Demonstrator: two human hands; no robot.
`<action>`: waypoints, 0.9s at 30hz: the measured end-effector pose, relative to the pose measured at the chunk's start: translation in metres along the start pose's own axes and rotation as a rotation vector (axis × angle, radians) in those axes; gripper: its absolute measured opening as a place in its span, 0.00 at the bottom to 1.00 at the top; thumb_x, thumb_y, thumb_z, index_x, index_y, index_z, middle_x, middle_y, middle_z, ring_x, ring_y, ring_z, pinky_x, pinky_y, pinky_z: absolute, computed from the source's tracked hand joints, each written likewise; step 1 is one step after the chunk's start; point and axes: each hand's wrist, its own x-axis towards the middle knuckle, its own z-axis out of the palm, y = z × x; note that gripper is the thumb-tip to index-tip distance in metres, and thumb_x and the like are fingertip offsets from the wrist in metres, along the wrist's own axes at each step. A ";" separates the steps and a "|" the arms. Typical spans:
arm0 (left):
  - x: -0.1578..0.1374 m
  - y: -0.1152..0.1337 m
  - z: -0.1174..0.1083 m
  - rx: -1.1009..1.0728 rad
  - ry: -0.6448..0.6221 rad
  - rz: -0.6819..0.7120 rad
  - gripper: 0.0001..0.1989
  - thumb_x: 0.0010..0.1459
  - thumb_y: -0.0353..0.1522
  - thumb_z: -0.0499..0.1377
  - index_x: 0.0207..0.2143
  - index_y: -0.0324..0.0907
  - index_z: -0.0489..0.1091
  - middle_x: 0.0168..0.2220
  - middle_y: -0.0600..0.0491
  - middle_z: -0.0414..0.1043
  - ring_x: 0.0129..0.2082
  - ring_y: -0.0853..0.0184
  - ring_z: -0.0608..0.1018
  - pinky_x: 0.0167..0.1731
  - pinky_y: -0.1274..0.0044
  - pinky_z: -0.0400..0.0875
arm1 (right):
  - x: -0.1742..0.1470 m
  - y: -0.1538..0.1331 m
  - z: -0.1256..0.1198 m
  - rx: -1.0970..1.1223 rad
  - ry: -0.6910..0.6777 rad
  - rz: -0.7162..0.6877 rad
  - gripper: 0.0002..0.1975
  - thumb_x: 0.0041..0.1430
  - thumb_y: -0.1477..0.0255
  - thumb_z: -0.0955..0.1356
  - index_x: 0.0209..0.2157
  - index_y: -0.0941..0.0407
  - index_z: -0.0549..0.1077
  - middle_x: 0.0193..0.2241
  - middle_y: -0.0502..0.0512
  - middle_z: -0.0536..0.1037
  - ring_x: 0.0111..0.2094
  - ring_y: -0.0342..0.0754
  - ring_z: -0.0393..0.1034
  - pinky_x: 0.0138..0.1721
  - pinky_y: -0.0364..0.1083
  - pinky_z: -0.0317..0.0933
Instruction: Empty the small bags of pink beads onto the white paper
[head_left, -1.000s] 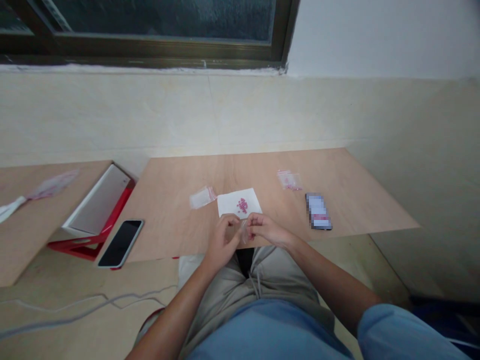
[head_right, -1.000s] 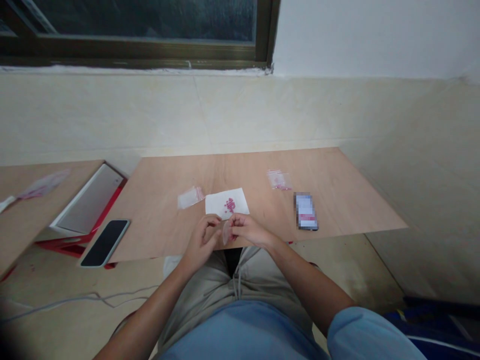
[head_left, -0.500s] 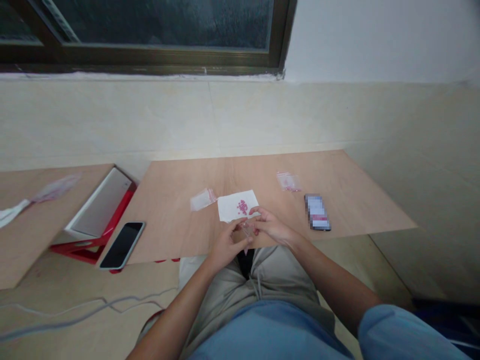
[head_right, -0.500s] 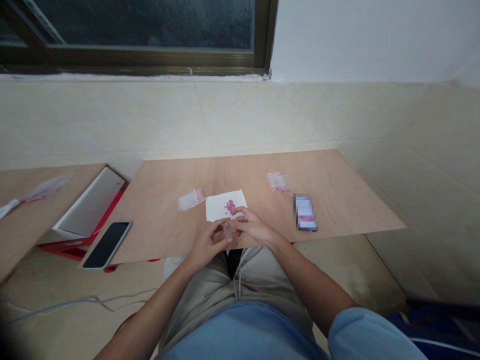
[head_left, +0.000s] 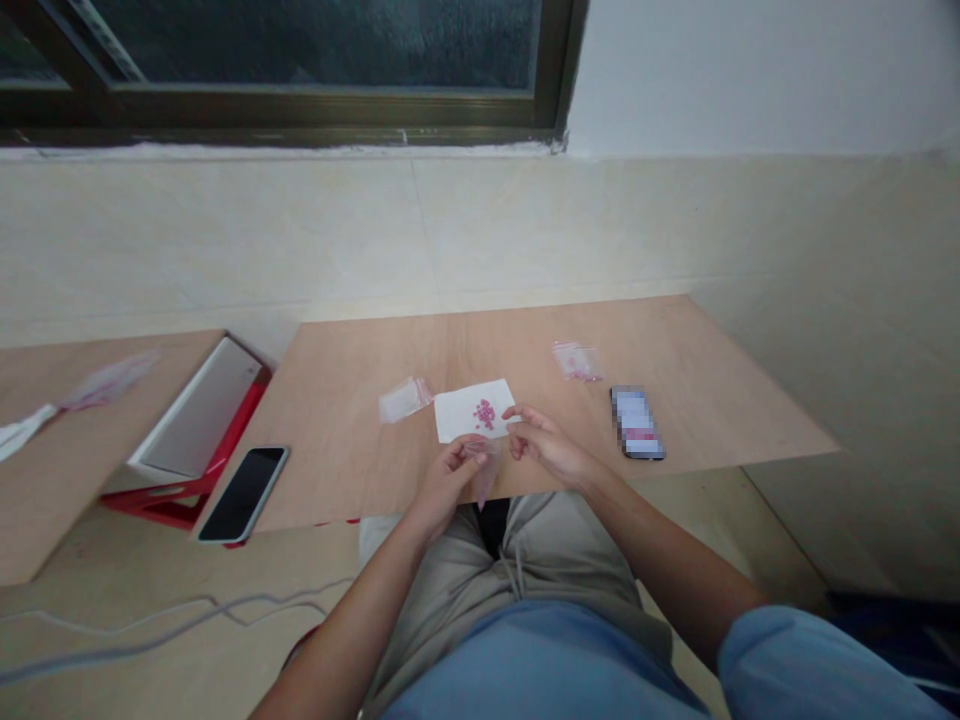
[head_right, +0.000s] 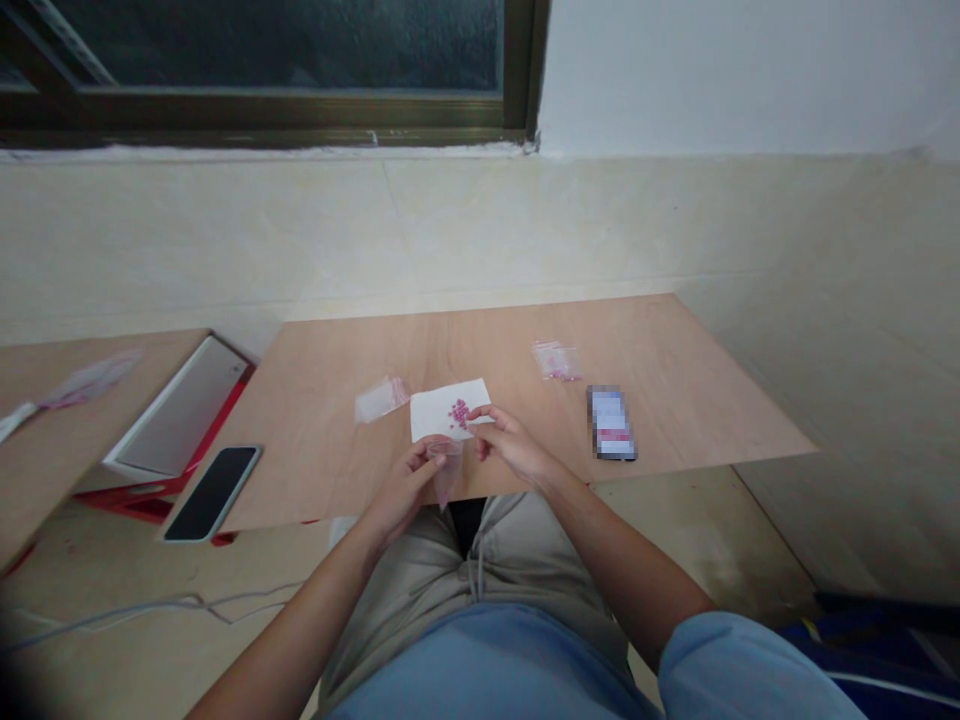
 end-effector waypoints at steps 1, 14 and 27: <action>0.001 0.001 -0.002 -0.015 0.015 -0.010 0.17 0.56 0.41 0.67 0.45 0.42 0.73 0.41 0.51 0.77 0.40 0.64 0.77 0.41 0.75 0.69 | 0.002 0.000 -0.003 -0.011 0.021 -0.013 0.18 0.58 0.60 0.71 0.45 0.54 0.68 0.22 0.44 0.70 0.24 0.43 0.64 0.30 0.43 0.59; 0.065 0.025 -0.066 0.759 0.085 0.230 0.21 0.55 0.45 0.64 0.45 0.40 0.74 0.40 0.48 0.77 0.39 0.59 0.77 0.41 0.70 0.70 | 0.064 0.025 -0.032 -1.071 0.029 -0.516 0.31 0.57 0.70 0.69 0.61 0.58 0.63 0.57 0.64 0.70 0.59 0.55 0.64 0.61 0.55 0.57; 0.116 0.037 -0.067 1.702 -0.266 0.409 0.17 0.56 0.35 0.64 0.48 0.39 0.73 0.43 0.42 0.74 0.46 0.52 0.74 0.49 0.65 0.65 | 0.097 0.068 -0.013 -1.436 -0.068 -0.436 0.40 0.60 0.64 0.65 0.69 0.66 0.51 0.69 0.70 0.52 0.71 0.59 0.41 0.70 0.60 0.32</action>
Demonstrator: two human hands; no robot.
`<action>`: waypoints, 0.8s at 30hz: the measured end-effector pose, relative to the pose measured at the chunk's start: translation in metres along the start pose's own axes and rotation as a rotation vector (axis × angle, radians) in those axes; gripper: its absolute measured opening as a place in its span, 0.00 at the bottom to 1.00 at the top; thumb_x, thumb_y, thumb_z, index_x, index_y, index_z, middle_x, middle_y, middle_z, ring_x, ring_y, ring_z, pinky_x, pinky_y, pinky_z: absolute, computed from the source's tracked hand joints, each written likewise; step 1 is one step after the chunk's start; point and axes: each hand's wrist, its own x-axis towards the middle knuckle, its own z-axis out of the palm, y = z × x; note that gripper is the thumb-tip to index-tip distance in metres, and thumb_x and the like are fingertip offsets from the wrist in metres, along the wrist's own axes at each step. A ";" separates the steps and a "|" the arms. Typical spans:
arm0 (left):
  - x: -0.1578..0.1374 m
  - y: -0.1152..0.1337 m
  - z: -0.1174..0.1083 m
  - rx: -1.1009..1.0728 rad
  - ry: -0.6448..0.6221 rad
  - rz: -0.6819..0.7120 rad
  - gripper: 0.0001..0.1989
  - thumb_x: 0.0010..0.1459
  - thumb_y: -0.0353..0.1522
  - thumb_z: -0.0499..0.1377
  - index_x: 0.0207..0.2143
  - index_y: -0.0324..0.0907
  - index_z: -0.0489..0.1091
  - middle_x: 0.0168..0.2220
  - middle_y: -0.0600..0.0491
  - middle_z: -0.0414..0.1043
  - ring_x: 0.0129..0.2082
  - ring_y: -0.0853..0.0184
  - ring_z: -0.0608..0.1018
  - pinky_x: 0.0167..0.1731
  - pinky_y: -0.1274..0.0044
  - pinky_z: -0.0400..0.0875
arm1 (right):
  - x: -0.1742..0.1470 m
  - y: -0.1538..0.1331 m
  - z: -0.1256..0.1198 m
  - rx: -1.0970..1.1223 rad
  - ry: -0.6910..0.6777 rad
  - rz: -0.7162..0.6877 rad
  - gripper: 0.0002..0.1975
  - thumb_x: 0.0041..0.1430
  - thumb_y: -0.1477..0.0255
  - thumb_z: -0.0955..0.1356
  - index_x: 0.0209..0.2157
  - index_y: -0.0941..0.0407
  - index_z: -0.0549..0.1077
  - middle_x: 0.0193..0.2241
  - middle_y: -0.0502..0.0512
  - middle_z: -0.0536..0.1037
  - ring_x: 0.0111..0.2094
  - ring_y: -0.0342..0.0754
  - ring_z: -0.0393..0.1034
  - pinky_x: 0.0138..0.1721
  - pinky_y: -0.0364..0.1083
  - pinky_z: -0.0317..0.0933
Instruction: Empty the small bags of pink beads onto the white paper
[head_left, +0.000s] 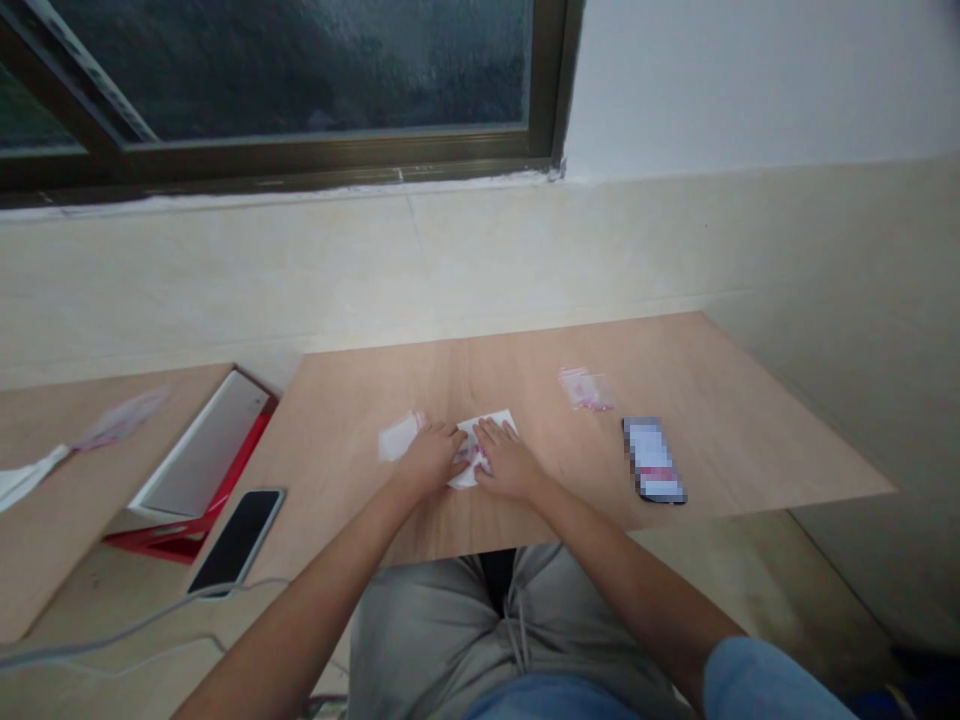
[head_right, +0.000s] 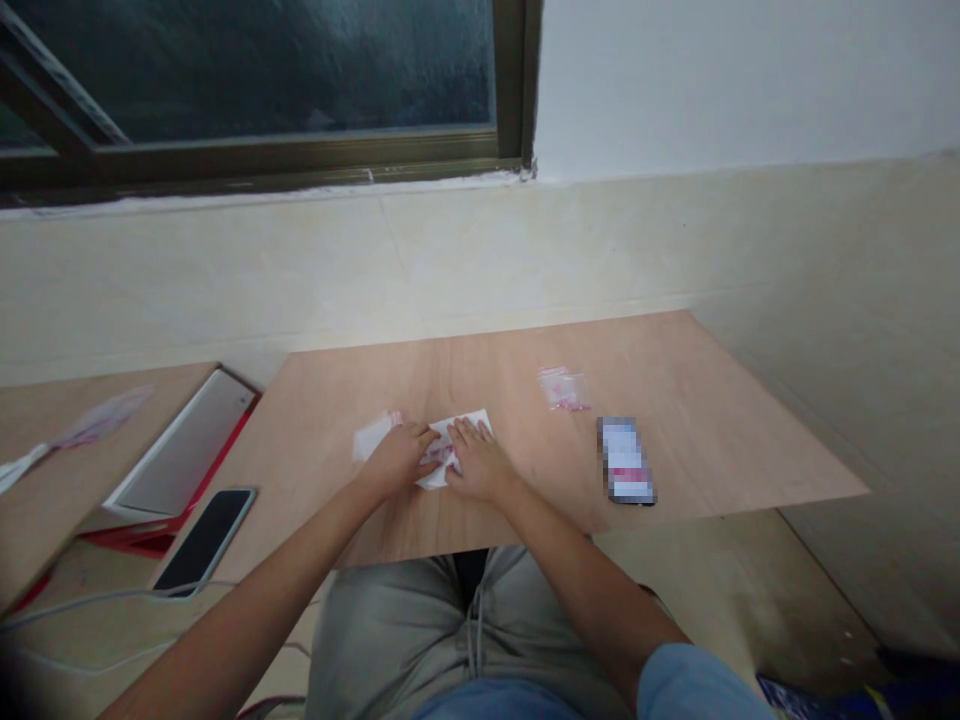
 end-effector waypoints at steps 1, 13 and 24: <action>0.002 0.000 0.001 -0.004 -0.004 0.007 0.16 0.56 0.35 0.64 0.47 0.40 0.73 0.42 0.42 0.74 0.47 0.52 0.74 0.50 0.64 0.64 | 0.000 -0.001 0.000 -0.010 -0.002 0.004 0.40 0.61 0.63 0.64 0.69 0.66 0.51 0.69 0.70 0.51 0.71 0.59 0.40 0.70 0.61 0.31; -0.006 -0.007 0.006 -0.639 0.183 -0.236 0.22 0.54 0.43 0.66 0.48 0.42 0.76 0.44 0.42 0.76 0.45 0.53 0.75 0.49 0.64 0.66 | 0.001 -0.002 -0.001 0.039 0.026 0.031 0.38 0.62 0.64 0.65 0.69 0.63 0.54 0.70 0.67 0.52 0.71 0.60 0.41 0.70 0.62 0.30; -0.037 -0.050 -0.025 -1.350 0.440 -0.641 0.28 0.64 0.50 0.51 0.52 0.38 0.70 0.42 0.45 0.77 0.40 0.61 0.79 0.42 0.69 0.74 | 0.001 0.006 0.000 0.086 0.017 0.046 0.38 0.59 0.65 0.66 0.68 0.63 0.55 0.68 0.68 0.55 0.71 0.60 0.42 0.70 0.61 0.32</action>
